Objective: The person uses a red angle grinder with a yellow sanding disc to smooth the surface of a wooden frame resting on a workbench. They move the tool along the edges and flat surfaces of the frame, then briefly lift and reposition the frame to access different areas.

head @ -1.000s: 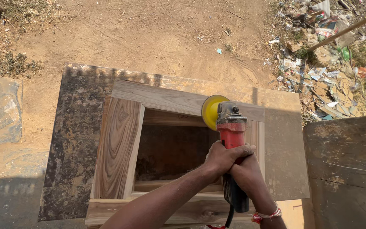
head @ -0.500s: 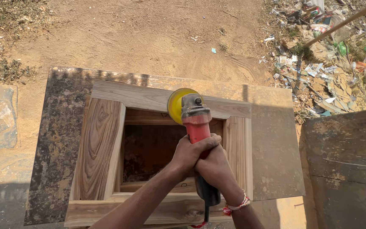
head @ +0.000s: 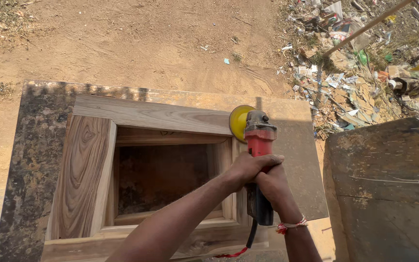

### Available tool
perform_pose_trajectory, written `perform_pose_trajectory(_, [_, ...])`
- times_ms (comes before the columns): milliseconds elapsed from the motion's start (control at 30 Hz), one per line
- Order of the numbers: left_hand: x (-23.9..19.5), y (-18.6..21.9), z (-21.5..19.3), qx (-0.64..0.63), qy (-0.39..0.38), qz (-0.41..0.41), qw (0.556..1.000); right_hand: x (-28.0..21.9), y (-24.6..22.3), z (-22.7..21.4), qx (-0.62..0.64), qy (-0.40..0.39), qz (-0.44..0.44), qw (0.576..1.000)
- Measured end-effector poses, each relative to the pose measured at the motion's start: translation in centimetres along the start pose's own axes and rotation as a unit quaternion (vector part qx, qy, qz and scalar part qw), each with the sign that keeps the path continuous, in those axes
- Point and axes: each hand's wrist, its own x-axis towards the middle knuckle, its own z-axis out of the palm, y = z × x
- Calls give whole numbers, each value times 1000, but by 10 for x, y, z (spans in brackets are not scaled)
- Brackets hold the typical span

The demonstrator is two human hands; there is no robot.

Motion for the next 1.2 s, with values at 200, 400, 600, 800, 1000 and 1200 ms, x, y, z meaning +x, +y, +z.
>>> perform_pose_trajectory(200, [4,-31,43,6,-25,-8,1000,-16,43,-36,27,33,24,999])
perform_pose_trajectory(400, [-34,-57,61,-13,10,20,1000,-47,72,-45,-3,3,5,1000])
perform_pose_trajectory(600, [-61,-89,85,-38,29,10,999,-78,100,-54,-31,-5,-21,999])
perform_pose_trajectory(800, [-98,-118,105,12,17,-29,999,-130,130,-58,-45,5,109,993])
perform_pose_trajectory(1000, [-164,-153,104,50,1,-59,997,-198,172,-38,-36,38,114,992])
perform_pose_trajectory(1200, [-235,-181,77,38,6,-51,998,-254,201,14,111,28,1,993])
